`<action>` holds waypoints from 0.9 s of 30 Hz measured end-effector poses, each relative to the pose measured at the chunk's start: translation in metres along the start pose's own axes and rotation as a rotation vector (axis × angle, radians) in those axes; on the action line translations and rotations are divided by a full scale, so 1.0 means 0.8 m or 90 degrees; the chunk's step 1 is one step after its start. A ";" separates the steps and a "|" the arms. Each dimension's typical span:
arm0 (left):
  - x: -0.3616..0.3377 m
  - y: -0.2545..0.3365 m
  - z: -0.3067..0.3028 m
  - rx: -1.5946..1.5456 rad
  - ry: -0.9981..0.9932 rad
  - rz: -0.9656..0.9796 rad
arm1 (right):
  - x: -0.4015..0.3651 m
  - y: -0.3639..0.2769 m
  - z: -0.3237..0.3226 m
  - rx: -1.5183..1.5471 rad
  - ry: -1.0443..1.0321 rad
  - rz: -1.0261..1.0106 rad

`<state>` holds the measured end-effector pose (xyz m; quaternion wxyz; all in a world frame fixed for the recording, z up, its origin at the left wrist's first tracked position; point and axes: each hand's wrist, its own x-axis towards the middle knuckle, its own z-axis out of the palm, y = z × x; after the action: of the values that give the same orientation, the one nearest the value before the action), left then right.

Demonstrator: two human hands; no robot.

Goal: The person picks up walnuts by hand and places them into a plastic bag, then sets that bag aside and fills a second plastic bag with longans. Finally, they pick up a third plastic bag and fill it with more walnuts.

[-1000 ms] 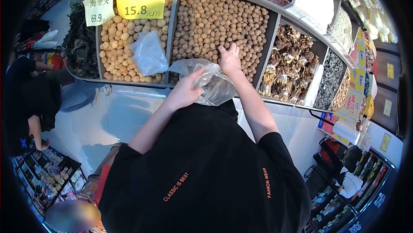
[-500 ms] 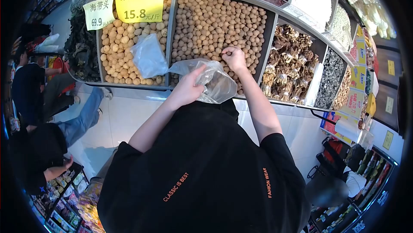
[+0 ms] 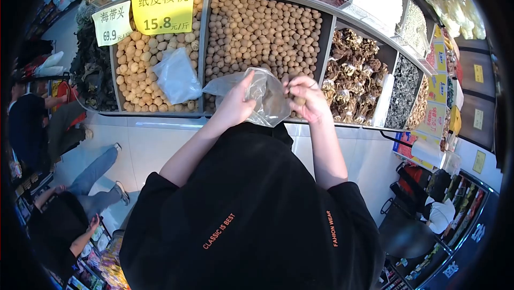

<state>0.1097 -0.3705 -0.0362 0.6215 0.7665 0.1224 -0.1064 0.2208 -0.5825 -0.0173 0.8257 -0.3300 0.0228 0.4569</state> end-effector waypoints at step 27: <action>-0.032 -0.010 -0.002 -0.108 -0.074 0.028 | 0.063 0.097 0.032 -1.180 0.134 0.360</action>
<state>0.0832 -0.3684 -0.0356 0.6926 0.7060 0.0775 -0.1263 0.1840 -0.5027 -0.0552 0.0921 -0.8705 -0.1936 0.4431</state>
